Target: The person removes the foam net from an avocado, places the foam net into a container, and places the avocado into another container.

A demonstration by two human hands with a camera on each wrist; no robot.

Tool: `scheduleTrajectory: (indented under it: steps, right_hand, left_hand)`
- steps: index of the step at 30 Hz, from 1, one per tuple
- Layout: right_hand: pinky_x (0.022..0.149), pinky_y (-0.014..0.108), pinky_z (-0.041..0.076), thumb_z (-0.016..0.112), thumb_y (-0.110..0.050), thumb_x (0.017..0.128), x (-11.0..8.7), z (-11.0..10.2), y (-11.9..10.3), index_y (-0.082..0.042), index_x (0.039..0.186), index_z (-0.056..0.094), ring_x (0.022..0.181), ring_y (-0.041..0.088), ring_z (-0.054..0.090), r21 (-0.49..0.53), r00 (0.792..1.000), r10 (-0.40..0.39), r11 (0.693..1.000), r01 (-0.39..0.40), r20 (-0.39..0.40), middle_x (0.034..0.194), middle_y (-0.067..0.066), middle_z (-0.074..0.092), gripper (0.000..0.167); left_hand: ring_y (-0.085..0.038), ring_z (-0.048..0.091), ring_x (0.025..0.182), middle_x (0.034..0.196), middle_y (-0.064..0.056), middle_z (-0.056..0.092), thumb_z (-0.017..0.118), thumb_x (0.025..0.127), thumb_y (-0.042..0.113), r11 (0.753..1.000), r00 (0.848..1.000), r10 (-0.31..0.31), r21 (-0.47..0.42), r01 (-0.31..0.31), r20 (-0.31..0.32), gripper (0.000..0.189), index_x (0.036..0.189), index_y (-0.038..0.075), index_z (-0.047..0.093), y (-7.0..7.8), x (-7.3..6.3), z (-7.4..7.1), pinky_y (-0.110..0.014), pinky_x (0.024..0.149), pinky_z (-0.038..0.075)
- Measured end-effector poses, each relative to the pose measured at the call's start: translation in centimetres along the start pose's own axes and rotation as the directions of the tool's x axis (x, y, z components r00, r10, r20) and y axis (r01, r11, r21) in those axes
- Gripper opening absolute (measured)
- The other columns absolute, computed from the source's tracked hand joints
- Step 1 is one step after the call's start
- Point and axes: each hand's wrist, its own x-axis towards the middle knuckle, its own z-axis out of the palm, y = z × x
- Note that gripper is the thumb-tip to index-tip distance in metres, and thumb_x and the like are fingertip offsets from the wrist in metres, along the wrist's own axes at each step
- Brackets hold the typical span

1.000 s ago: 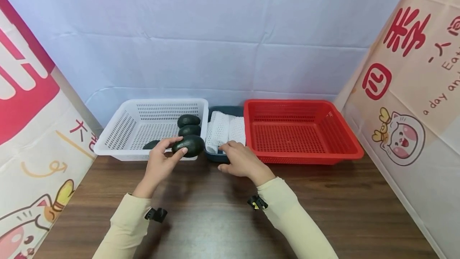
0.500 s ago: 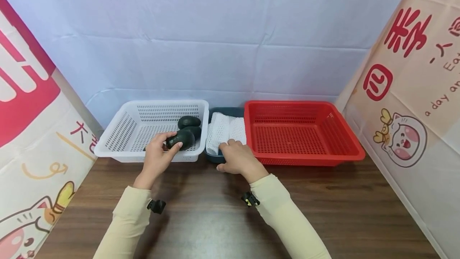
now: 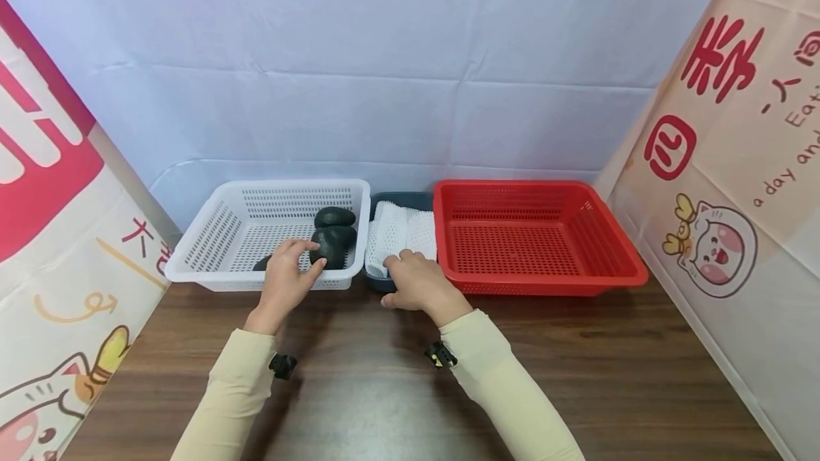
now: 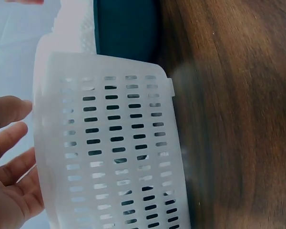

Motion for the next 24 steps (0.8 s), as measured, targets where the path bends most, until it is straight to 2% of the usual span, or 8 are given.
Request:
scheduleTrajectory:
  steps: [9,17,21,24]
  right_hand:
    - [0.078,0.044,0.046,0.076,-0.036,0.074,0.1,0.4,0.3,-0.005,0.124,0.057,0.099,0.026,0.053,0.005,1.000,-0.001,1.000,0.000,0.007,0.114,0.013,0.056,0.062]
    - [0.080,0.044,0.045,0.075,-0.036,0.075,0.1,1.0,0.6,-0.006,0.123,0.058,0.100,0.027,0.053,0.008,1.000,0.001,1.000,-0.001,-0.006,0.113,0.013,0.056,0.060]
    - [0.083,0.043,0.045,0.073,-0.033,0.078,-0.8,0.8,1.1,-0.005,0.123,0.058,0.104,0.027,0.053,0.037,0.997,-0.030,0.999,0.033,-0.077,0.116,0.013,0.056,0.055]
    - [0.086,0.043,0.045,0.072,-0.032,0.080,-1.6,0.8,2.0,-0.004,0.123,0.057,0.107,0.027,0.053,0.048,0.980,-0.064,0.996,0.074,-0.190,0.118,0.013,0.056,0.053]
  left_hand:
    - [-0.033,0.052,0.099,0.101,-0.014,0.059,0.073,0.080,0.013,1.000,1.000,-0.006,0.006,0.006,0.022,0.023,0.100,0.002,0.068,0.0,-0.1,-0.1,-0.047,0.081,0.044]
    - [-0.030,0.053,0.096,0.099,-0.013,0.059,0.074,0.078,0.014,0.999,1.000,0.009,0.032,-0.009,0.011,0.022,0.096,0.003,0.069,0.0,-0.5,0.0,-0.045,0.080,0.045]
    - [-0.031,0.054,0.096,0.098,-0.012,0.060,0.074,0.079,0.015,0.999,0.998,0.020,0.032,-0.022,0.051,0.023,0.098,0.003,0.069,0.5,-0.6,-0.4,-0.046,0.079,0.045]
    - [-0.032,0.055,0.096,0.098,-0.012,0.061,0.074,0.079,0.018,0.999,0.995,0.035,0.037,-0.039,0.096,0.026,0.099,0.003,0.068,1.0,-0.5,-1.0,-0.049,0.079,0.044]
